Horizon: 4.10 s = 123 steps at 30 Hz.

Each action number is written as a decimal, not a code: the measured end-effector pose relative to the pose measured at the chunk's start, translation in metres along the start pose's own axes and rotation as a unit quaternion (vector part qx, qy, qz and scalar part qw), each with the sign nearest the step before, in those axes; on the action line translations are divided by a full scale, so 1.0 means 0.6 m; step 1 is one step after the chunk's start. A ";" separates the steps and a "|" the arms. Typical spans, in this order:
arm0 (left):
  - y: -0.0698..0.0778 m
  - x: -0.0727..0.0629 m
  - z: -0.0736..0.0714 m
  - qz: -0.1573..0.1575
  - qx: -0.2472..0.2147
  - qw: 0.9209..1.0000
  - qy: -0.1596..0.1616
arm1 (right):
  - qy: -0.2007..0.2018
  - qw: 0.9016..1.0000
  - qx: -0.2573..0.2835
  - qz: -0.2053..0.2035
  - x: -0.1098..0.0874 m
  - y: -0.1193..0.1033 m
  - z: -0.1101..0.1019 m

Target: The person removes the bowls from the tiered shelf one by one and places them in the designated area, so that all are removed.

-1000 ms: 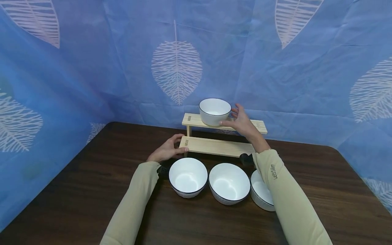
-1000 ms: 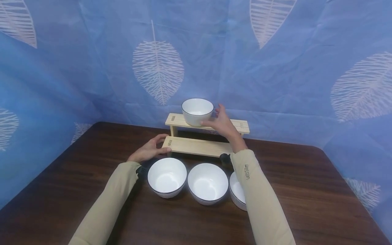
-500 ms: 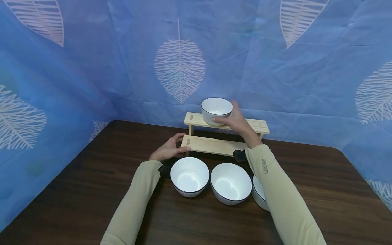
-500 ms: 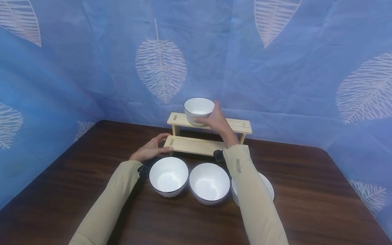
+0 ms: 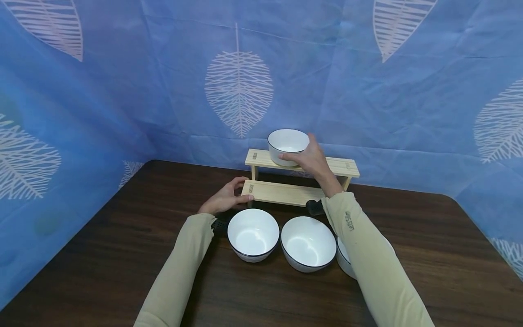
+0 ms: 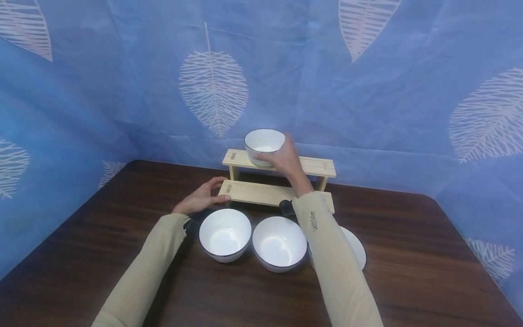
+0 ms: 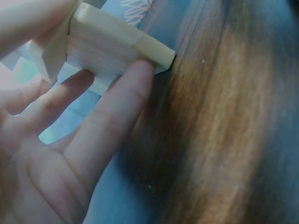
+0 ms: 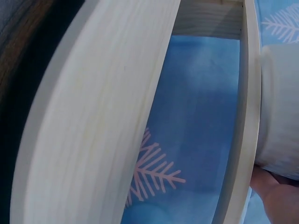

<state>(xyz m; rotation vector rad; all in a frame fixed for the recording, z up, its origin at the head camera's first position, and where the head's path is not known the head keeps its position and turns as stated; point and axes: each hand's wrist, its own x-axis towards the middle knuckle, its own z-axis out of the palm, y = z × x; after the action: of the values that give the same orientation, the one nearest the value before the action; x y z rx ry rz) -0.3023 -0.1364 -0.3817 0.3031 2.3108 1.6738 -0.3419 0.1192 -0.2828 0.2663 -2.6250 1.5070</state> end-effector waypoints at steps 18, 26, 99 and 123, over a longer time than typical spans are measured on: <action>-0.006 0.005 -0.006 0.006 0.013 1.000 -0.005 | 0.018 0.999 -0.006 -0.041 -0.028 -0.007 -0.067; -0.004 0.005 -0.006 0.005 0.012 1.000 -0.012 | 0.034 0.998 -0.011 -0.057 -0.048 0.003 -0.102; -0.007 0.001 -0.004 0.012 0.000 1.000 -0.009 | 0.054 0.993 -0.104 0.007 -0.228 0.100 -0.248; -0.003 -0.001 -0.004 0.016 0.002 1.000 -0.013 | 0.049 0.986 -0.153 0.035 -0.266 0.136 -0.273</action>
<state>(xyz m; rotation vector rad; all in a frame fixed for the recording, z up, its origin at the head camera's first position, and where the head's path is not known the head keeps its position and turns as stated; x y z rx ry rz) -0.3029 -0.1394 -0.3824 0.3620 2.3020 1.6701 -0.2019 0.3173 -0.2972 0.0715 -2.7584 1.0790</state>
